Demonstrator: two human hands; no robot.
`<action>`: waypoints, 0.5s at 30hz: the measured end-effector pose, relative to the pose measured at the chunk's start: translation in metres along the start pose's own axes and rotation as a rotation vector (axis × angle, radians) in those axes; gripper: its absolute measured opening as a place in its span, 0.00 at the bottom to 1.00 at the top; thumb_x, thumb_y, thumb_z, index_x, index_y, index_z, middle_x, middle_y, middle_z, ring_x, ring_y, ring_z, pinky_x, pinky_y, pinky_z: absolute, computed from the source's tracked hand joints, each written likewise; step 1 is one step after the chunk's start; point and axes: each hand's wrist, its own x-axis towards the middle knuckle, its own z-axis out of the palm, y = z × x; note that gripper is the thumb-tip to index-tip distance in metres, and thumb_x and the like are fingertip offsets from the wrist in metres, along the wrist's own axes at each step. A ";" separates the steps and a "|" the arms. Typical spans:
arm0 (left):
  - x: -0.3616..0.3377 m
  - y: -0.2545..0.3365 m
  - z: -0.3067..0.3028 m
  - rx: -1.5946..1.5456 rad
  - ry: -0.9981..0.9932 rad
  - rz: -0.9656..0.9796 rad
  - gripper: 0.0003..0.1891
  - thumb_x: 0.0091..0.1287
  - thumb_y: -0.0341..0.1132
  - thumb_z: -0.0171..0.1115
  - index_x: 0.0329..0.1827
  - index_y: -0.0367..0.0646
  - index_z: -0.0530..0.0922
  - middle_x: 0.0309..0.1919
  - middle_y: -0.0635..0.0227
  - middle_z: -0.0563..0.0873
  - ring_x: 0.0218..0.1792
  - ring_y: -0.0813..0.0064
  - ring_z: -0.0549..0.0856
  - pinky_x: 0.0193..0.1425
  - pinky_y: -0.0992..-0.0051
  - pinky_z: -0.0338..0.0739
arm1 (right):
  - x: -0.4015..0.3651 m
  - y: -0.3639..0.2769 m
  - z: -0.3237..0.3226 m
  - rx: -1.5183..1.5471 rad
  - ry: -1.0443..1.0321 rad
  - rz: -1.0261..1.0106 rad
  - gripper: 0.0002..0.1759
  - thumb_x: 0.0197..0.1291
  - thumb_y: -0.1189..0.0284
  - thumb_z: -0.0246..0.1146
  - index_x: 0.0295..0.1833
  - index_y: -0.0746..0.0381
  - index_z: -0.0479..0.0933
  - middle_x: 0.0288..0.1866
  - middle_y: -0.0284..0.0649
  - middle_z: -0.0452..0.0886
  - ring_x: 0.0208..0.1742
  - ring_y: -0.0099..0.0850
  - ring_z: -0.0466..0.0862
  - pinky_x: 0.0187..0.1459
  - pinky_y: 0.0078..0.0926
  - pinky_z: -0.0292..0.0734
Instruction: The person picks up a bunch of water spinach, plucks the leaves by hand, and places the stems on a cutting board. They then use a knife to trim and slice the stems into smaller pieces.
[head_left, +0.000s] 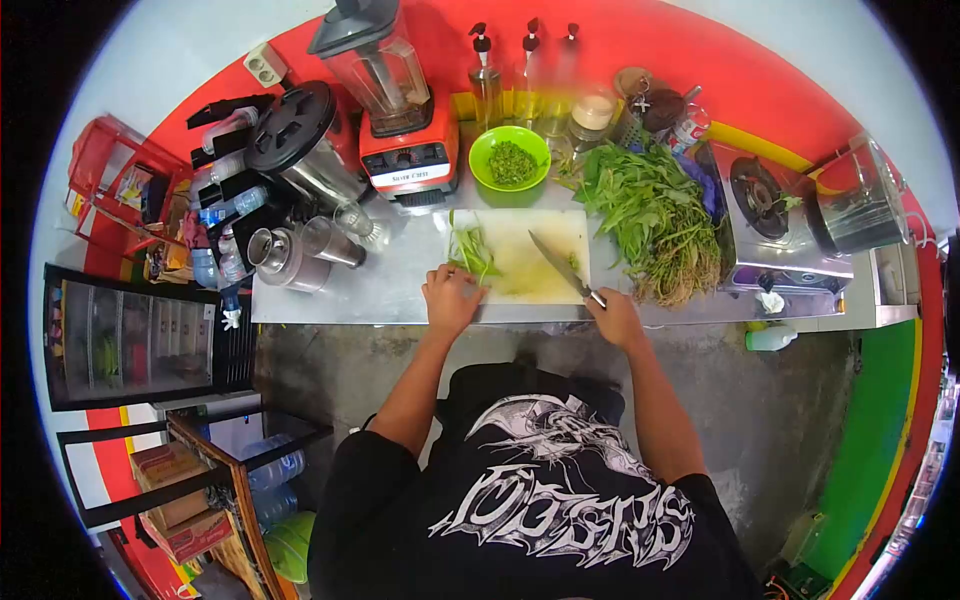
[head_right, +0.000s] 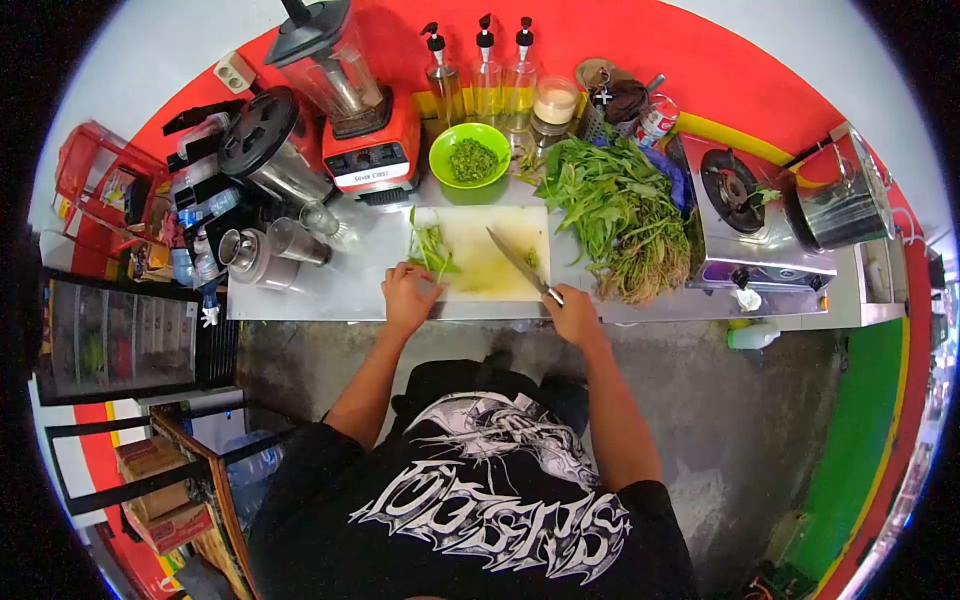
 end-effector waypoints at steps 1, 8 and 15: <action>-0.001 0.000 0.001 0.072 -0.039 -0.010 0.14 0.55 0.41 0.79 0.40 0.48 0.86 0.51 0.67 0.81 0.58 0.56 0.75 0.61 0.55 0.69 | -0.004 0.001 0.004 0.063 0.018 -0.075 0.17 0.67 0.62 0.67 0.43 0.68 0.83 0.35 0.57 0.84 0.38 0.55 0.84 0.42 0.47 0.77; -0.009 0.012 0.013 -0.011 -0.049 0.197 0.08 0.58 0.35 0.74 0.38 0.44 0.86 0.46 0.64 0.82 0.54 0.56 0.79 0.56 0.57 0.73 | -0.010 0.003 0.012 0.094 -0.043 -0.022 0.15 0.66 0.65 0.67 0.47 0.69 0.82 0.37 0.58 0.85 0.42 0.59 0.85 0.45 0.46 0.78; 0.002 0.036 0.029 -0.180 -0.114 0.353 0.06 0.62 0.31 0.70 0.39 0.41 0.83 0.37 0.58 0.85 0.43 0.51 0.84 0.50 0.56 0.78 | -0.008 -0.010 0.021 0.240 -0.114 0.060 0.16 0.68 0.67 0.64 0.51 0.69 0.79 0.37 0.61 0.84 0.42 0.59 0.85 0.45 0.49 0.78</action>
